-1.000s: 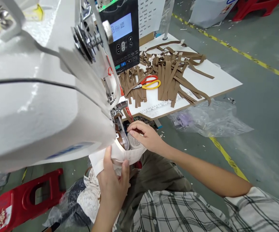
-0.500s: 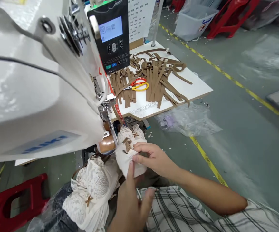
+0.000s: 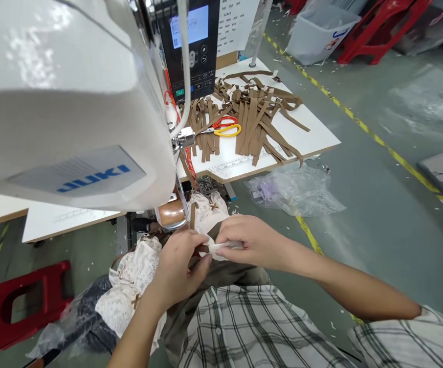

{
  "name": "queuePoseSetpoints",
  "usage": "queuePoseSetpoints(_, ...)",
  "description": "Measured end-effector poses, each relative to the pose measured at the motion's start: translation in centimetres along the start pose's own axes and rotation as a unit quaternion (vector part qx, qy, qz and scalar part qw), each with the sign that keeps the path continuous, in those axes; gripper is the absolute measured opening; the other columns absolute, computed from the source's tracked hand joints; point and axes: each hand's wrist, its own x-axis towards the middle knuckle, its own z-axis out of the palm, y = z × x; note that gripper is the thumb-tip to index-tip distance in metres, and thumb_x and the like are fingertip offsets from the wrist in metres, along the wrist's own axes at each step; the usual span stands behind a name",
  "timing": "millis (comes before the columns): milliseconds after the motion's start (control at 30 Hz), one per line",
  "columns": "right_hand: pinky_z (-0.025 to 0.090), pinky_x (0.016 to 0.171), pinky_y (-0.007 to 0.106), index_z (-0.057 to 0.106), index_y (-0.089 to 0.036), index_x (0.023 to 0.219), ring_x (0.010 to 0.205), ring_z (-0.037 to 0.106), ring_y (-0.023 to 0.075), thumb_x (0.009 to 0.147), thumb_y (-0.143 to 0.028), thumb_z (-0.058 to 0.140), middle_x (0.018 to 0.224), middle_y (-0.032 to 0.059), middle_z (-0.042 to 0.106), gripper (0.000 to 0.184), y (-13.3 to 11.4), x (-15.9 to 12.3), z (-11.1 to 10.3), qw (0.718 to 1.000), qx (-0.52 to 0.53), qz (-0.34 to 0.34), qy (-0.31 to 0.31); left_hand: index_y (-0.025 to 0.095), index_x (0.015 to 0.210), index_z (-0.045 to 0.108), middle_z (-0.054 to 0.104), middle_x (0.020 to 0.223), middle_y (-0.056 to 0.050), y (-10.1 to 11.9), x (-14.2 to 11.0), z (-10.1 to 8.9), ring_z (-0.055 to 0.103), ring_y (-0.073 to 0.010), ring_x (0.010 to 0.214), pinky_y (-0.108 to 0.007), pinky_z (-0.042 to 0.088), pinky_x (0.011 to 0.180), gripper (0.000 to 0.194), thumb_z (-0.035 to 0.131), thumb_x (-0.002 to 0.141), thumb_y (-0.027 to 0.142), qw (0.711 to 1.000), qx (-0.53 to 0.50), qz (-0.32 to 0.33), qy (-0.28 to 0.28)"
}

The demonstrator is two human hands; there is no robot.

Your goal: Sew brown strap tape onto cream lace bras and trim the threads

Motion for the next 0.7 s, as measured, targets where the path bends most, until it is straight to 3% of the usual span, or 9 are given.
queuePoseSetpoints(67,0.039,0.067,0.028,0.065,-0.018,0.078,0.067,0.055,0.0137,0.093,-0.02,0.054,0.07,0.0012,0.063,0.019,0.3,-0.3,0.1,0.989,-0.115,-0.08,0.045,0.021,0.096,0.057,0.061,0.075,0.0,-0.6,-0.3,0.4,0.057,-0.0157,0.076,-0.032,0.052,0.074,0.019,0.063,0.084,0.008,0.995,0.046,0.067,0.056)
queuePoseSetpoints(200,0.041,0.073,0.03,0.061,-0.018,0.078,0.065,0.052,0.0135,0.095,-0.018,0.05,0.067,0.0001,0.063,0.02,0.7,-0.6,0.4,0.952,-0.218,-0.183,0.116,0.019,0.092,0.059,0.053,0.061,0.005,-0.9,-1.1,1.0,0.052,-0.0137,0.064,-0.031,0.053,0.069,0.027,0.07,0.076,0.0,0.956,0.17,0.192,0.146)
queuePoseSetpoints(533,0.042,0.074,0.029,0.059,-0.021,0.08,0.061,0.048,0.0122,0.09,-0.013,0.054,0.062,-0.0038,0.06,0.014,0.5,-0.5,0.9,0.945,-0.222,-0.192,0.146,0.017,0.09,0.059,0.054,0.06,0.005,-0.5,-1.2,0.7,0.053,-0.0128,0.063,-0.032,0.056,0.068,0.029,0.073,0.073,-0.002,0.948,0.183,0.198,0.171)
queuePoseSetpoints(700,0.044,0.075,0.03,0.063,-0.025,0.083,0.06,0.048,0.0127,0.091,-0.015,0.055,0.065,-0.0031,0.061,0.015,0.6,-0.7,0.8,0.948,-0.206,-0.207,0.128,0.017,0.086,0.059,0.057,0.06,0.004,-0.1,-1.2,0.5,0.057,-0.0121,0.063,-0.03,0.058,0.069,0.027,0.072,0.073,-0.003,0.939,0.204,0.216,0.172)
